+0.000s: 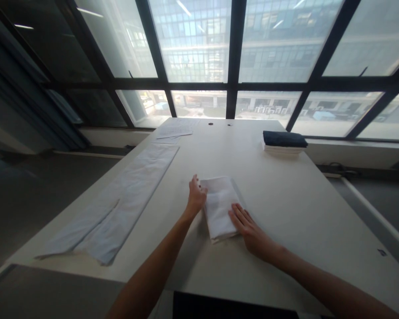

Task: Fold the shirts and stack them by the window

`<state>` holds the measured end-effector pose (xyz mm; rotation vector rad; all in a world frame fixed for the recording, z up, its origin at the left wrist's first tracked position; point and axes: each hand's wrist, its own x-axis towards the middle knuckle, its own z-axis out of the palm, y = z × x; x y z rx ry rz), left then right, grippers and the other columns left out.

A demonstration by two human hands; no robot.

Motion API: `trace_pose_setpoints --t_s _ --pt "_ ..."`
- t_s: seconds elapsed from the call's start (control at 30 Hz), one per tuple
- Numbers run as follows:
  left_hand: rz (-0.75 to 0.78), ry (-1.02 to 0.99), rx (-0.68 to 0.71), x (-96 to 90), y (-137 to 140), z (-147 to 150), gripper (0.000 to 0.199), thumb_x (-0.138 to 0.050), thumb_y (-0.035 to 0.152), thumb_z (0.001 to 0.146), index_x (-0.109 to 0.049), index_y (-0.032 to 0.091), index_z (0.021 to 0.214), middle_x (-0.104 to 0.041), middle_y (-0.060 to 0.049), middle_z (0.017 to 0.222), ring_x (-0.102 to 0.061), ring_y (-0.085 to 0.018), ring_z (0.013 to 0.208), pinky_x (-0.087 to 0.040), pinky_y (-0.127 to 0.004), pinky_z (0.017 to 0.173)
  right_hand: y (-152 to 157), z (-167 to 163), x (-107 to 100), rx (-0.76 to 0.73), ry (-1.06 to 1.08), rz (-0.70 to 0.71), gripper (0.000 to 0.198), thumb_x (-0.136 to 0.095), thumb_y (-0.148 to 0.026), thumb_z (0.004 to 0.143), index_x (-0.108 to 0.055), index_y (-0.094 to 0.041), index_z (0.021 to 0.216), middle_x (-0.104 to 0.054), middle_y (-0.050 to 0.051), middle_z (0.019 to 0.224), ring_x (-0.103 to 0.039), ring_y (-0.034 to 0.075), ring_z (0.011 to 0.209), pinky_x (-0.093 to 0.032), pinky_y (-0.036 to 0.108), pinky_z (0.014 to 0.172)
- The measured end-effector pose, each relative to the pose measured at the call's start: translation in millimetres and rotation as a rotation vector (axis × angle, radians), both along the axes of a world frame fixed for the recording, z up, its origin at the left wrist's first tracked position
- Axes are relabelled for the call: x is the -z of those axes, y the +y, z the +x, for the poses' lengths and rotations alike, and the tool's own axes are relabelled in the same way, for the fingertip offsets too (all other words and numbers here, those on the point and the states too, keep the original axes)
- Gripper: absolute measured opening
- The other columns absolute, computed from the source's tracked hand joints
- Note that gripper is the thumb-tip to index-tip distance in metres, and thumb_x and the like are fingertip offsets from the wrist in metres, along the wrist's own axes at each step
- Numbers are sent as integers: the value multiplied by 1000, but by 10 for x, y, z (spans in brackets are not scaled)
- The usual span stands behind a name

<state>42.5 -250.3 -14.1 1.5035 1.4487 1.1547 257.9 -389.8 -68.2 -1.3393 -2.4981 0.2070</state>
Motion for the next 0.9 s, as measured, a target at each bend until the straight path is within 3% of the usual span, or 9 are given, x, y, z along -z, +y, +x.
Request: trace_pose_setpoints --t_s 0.03,0.1,0.17,0.23,0.33,0.43,0.6,0.73,0.9 --pt "189 186 22 -16 1 24 59 -53 9 86 -46 14 145 -48 -18 149 -45 -29 140 -36 -51 117 6 20 -66 -4 2 -19 106 -34 13 61 -15 -13 162 -12 14 168 -2 27 154 -23 57 122" --pt "427 518 242 -9 -12 118 57 -49 10 91 -45 19 147 -43 -14 156 -35 -26 147 -24 -51 123 31 1 -225 12 43 -38 93 -38 9 65 -36 -14 155 -27 13 165 -15 27 154 -22 59 122" --pt "492 755 572 63 -48 248 51 -44 15 97 -48 24 147 -46 -9 155 -35 -25 148 -19 -54 123 67 -105 -378 72 149 -6 72 -42 3 75 -54 -16 143 -46 13 154 -33 27 148 -26 57 122" --pt "493 883 748 187 -103 366 48 -43 21 100 -47 24 148 -45 -7 156 -31 -26 149 -16 -57 123 81 -274 -472 167 284 73 51 -45 -5 86 -62 -17 132 -60 14 139 -48 27 136 -36 53 118" --pt "492 933 659 373 -157 457 50 -40 27 103 -40 21 153 -38 -6 161 -20 -27 153 -12 -55 124 -12 -538 -453 206 366 169 44 -49 -13 92 -61 -16 134 -61 17 132 -53 29 129 -45 50 111" --pt "402 901 580 433 -84 451 51 -35 26 104 -39 19 154 -38 -7 160 -21 -25 153 -17 -51 125 -203 -704 -306 74 270 170 56 -54 -16 91 -49 -18 147 -45 16 152 -37 32 143 -37 54 116" --pt "270 856 725 319 216 331 51 -26 33 107 -43 19 153 -36 -7 161 -27 -19 152 -22 -42 124 -387 -761 -114 43 96 60 77 -61 -29 91 -28 -14 159 -21 18 166 -13 35 153 -22 59 122" --pt "319 974 690 324 383 223 55 -28 48 106 -35 29 157 -23 0 166 -15 -25 155 -14 -53 124 -422 -728 -97 46 32 36 76 -64 -37 91 -35 -11 156 -21 20 165 -14 36 153 -20 54 124" --pt "193 1048 513 407 670 141 58 -19 45 107 -29 23 160 -29 -5 165 -24 -26 153 -21 -52 122 -499 -690 -44 50 4 125 71 -64 -46 92 -47 -7 148 -34 23 159 -28 37 149 -28 51 121"
